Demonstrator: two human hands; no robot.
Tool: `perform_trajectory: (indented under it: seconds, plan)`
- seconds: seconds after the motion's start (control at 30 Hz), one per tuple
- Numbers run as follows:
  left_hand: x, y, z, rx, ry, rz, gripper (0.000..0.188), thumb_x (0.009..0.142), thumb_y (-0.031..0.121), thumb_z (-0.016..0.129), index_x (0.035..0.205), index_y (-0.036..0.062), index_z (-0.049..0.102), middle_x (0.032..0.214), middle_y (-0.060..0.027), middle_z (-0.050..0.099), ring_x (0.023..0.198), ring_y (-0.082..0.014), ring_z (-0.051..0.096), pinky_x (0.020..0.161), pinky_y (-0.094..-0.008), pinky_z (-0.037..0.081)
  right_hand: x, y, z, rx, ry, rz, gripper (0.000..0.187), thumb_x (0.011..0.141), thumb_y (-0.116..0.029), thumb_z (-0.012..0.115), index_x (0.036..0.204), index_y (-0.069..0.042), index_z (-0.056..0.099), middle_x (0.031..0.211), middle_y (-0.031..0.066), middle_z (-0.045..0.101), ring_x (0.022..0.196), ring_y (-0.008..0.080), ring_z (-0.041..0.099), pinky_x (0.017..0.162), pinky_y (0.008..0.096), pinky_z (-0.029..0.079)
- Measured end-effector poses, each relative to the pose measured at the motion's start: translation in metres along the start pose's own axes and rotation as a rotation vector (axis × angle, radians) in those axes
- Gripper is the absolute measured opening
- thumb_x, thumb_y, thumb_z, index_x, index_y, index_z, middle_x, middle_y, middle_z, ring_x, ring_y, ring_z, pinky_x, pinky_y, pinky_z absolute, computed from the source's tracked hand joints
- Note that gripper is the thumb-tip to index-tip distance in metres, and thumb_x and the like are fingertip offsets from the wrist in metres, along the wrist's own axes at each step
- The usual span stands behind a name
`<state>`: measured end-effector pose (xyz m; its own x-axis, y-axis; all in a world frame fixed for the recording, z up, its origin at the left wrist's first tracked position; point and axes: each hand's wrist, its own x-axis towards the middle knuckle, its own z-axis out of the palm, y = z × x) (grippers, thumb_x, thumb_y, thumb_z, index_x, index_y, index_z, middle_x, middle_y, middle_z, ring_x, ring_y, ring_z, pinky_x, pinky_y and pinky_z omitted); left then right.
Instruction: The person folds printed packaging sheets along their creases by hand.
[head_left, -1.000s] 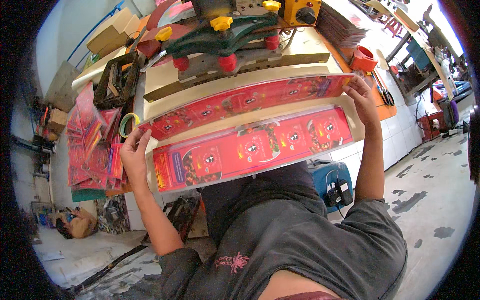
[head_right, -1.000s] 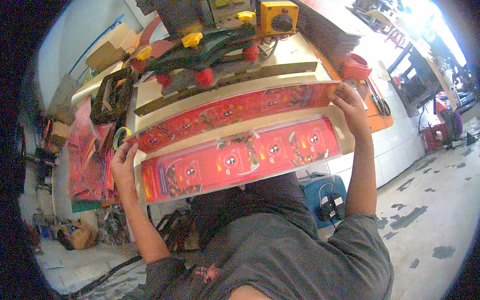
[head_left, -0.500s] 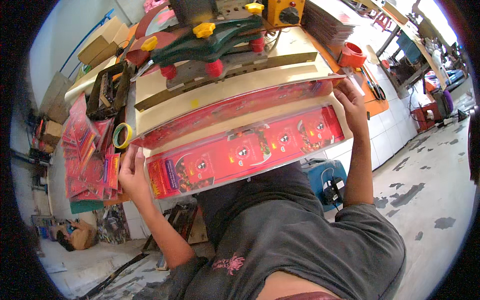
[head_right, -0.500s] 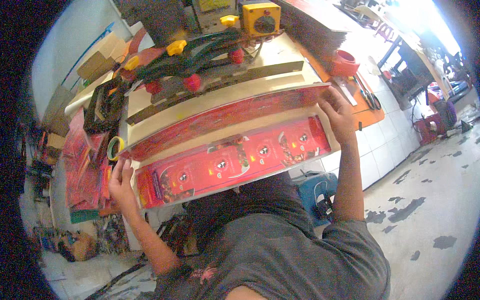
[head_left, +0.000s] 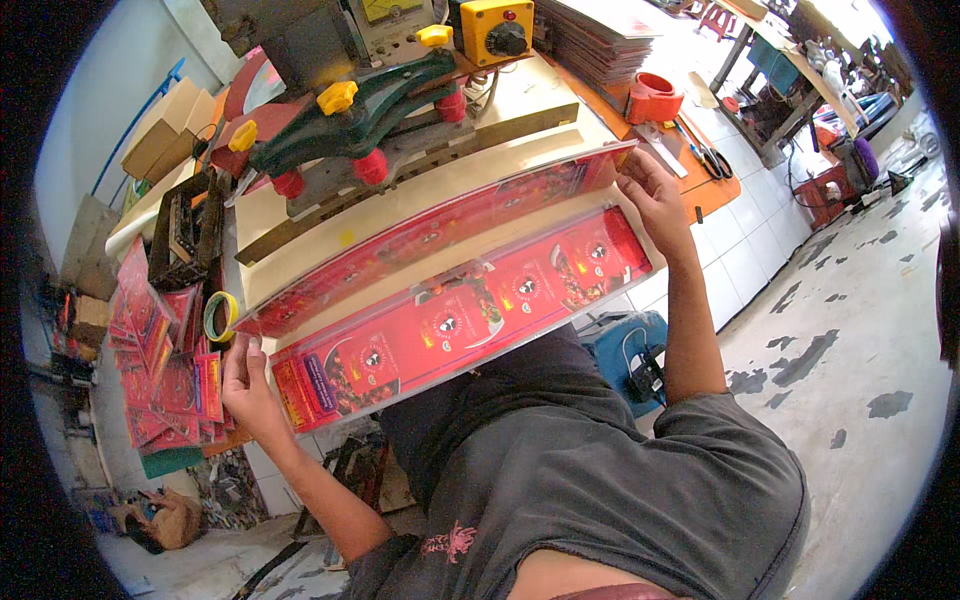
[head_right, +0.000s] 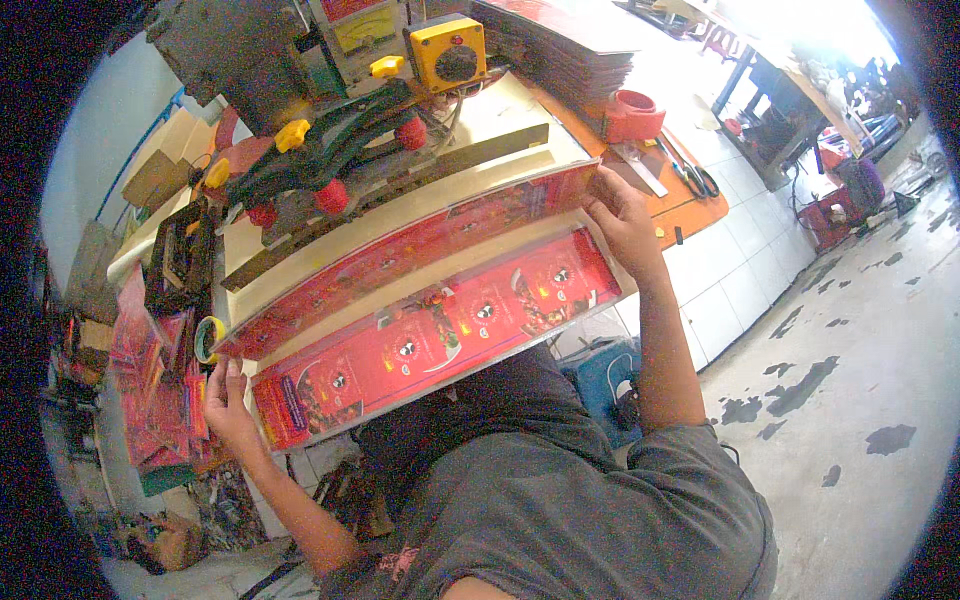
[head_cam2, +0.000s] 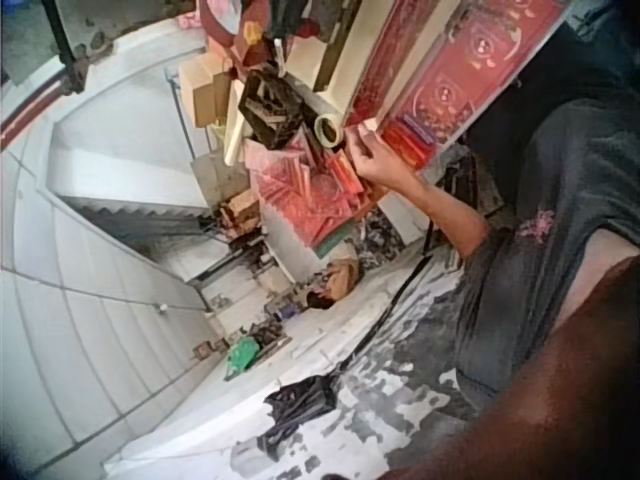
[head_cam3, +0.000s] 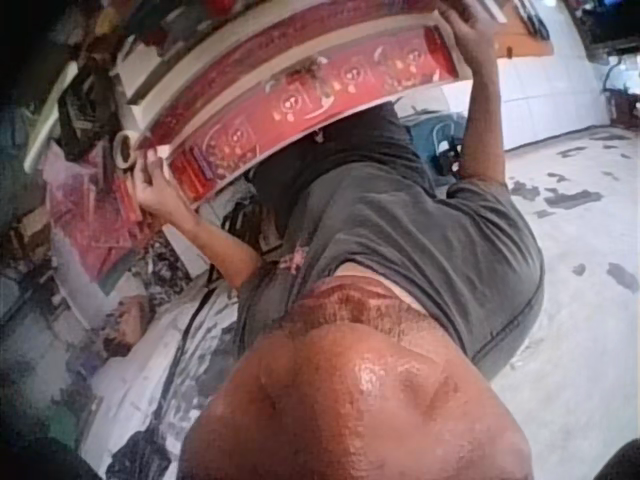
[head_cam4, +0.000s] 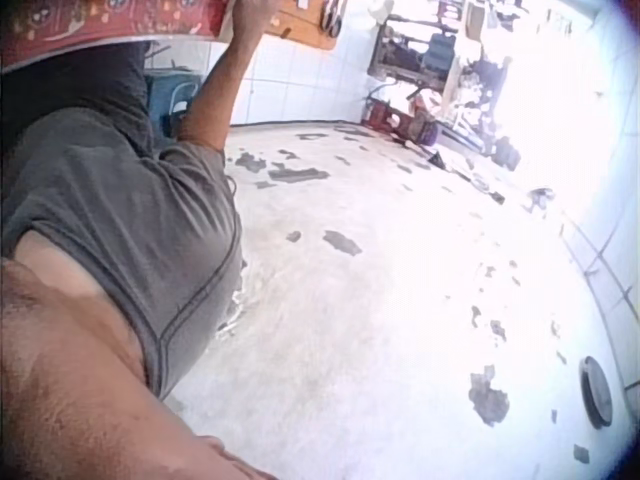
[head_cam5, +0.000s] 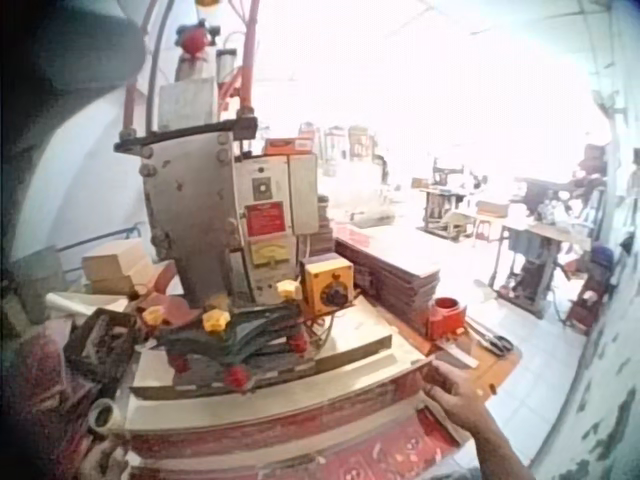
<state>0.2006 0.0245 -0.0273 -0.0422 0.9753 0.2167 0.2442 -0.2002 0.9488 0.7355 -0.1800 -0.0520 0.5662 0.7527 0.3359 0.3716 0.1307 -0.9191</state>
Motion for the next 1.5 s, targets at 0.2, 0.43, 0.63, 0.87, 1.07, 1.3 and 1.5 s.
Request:
perform_trajectory:
  seconds: [0.2,0.43,0.63,0.87,1.07,1.3,1.5]
  plan:
    - [0.008,-0.002,-0.008,0.143,-0.081,0.014,0.038,0.097,0.012,0.065,0.126,-0.0111,0.060,0.124,-0.0168,0.066,0.112,-0.0188,0.063,0.099,-0.0314,0.047,0.003,0.007,0.002,-0.041,0.007,-0.032,0.037,0.099,-0.004,0.055,0.134,0.006,0.051,0.118,0.0063,0.063,0.111,0.0137,0.059,0.098,0.0288,0.046]
    - [0.021,0.016,0.003,0.139,-0.031,0.012,0.034,0.093,0.013,0.071,0.116,-0.0110,0.066,0.110,-0.0129,0.071,0.100,-0.0152,0.067,0.090,-0.0286,0.051,0.014,0.007,-0.013,-0.057,0.032,0.086,0.039,0.097,-0.007,0.062,0.134,0.004,0.054,0.123,0.0062,0.062,0.112,0.0155,0.061,0.093,0.0298,0.052]
    - [0.010,0.040,-0.019,0.121,0.054,0.031,0.032,0.092,0.014,0.072,0.115,-0.0071,0.069,0.106,-0.0081,0.072,0.096,-0.0112,0.064,0.090,-0.0260,0.048,0.016,-0.024,-0.032,-0.117,-0.048,-0.034,0.041,0.099,-0.014,0.062,0.135,0.004,0.053,0.129,0.0111,0.061,0.119,0.0187,0.058,0.102,0.0312,0.046]
    - [-0.003,0.045,-0.066,-0.025,-0.089,-0.109,0.031,0.094,0.013,0.069,0.118,-0.0053,0.068,0.107,-0.0058,0.070,0.098,-0.0110,0.064,0.092,-0.0247,0.048,-0.025,-0.042,-0.054,0.186,-0.127,0.229,0.046,0.099,-0.019,0.059,0.137,0.005,0.051,0.129,0.0121,0.060,0.113,0.0141,0.059,0.094,0.0283,0.048]
    - [-0.036,0.046,-0.091,-1.398,-0.536,0.168,0.097,0.089,0.067,0.053,0.152,-0.0013,0.028,0.150,-0.0217,0.045,0.137,-0.0360,0.046,0.113,-0.0590,0.035,-0.049,-0.074,0.021,0.565,0.134,0.305,0.047,0.099,-0.018,0.059,0.136,0.008,0.049,0.125,0.0158,0.060,0.104,0.0153,0.062,0.083,0.0297,0.055]
    - [-0.116,0.084,0.038,-1.129,-0.388,0.222,0.109,0.084,0.049,0.073,0.157,0.0025,0.008,0.154,-0.0231,0.038,0.139,-0.0356,0.043,0.115,-0.0531,0.034,-0.101,-0.105,0.142,0.567,-0.104,0.285,0.047,0.101,-0.012,0.054,0.144,0.003,0.040,0.137,0.0174,0.053,0.121,0.0239,0.058,0.097,0.0370,0.054]
    - [-0.109,0.106,0.041,-0.814,0.161,0.109,0.084,0.091,-0.003,0.061,0.156,-0.0010,0.008,0.138,-0.0142,0.051,0.119,-0.0203,0.057,0.099,-0.0356,0.049,-0.138,-0.159,0.190,0.799,-0.642,0.376,0.028,0.102,-0.009,0.053,0.128,-0.001,0.045,0.115,0.0157,0.066,0.096,0.0192,0.068,0.081,0.0307,0.056]
